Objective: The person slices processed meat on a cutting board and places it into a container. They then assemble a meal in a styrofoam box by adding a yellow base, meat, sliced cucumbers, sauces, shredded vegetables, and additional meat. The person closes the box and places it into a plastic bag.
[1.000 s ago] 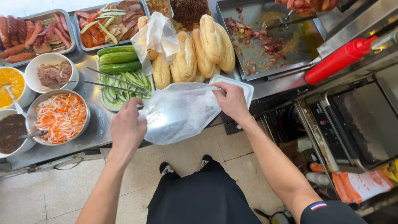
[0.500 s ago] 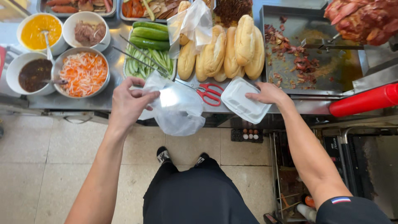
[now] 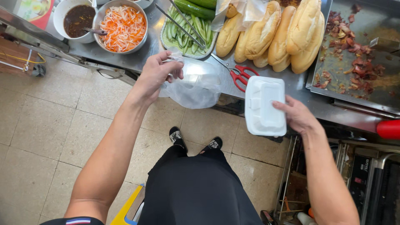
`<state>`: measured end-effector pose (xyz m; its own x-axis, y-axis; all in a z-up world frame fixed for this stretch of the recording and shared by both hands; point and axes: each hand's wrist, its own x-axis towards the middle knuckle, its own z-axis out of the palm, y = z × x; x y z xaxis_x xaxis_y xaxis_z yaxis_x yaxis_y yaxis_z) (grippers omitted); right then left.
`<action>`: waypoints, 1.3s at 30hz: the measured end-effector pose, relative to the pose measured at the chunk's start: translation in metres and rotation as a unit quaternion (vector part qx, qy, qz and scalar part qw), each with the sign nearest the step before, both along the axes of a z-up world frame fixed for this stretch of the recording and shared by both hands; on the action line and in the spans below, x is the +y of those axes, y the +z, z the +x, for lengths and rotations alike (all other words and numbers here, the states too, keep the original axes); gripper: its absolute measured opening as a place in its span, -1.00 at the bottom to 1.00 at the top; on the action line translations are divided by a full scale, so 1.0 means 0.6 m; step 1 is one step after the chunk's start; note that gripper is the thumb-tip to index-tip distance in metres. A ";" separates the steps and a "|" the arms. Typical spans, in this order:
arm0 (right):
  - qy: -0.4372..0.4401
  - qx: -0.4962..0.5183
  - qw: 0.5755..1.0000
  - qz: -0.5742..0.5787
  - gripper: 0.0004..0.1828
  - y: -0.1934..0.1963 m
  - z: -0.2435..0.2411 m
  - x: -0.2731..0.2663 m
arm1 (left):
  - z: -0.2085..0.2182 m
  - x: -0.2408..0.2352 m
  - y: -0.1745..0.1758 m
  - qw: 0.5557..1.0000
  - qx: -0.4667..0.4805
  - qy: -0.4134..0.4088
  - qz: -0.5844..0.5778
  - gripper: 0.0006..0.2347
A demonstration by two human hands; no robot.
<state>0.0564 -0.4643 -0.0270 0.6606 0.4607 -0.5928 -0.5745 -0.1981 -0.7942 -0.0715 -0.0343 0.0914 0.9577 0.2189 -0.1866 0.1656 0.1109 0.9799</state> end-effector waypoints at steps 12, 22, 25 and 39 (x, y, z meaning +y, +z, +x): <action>-0.097 0.316 0.857 0.395 -0.38 0.059 -0.219 0.382 | -0.171 -0.021 0.053 0.883 -0.327 -0.035 0.336 -0.76; -0.336 0.076 0.822 0.453 -0.55 -0.053 -0.198 0.297 | -0.158 -0.149 -0.092 0.955 -0.258 -0.142 0.040 -0.84; -0.417 0.047 0.831 0.365 -0.56 -0.101 -0.162 0.214 | -0.068 -0.206 -0.121 0.969 -0.209 -0.119 -0.052 -0.83; -0.529 0.023 0.823 0.205 -0.42 -0.147 -0.017 0.097 | 0.113 -0.281 -0.127 0.976 -0.162 -0.145 -0.018 -0.83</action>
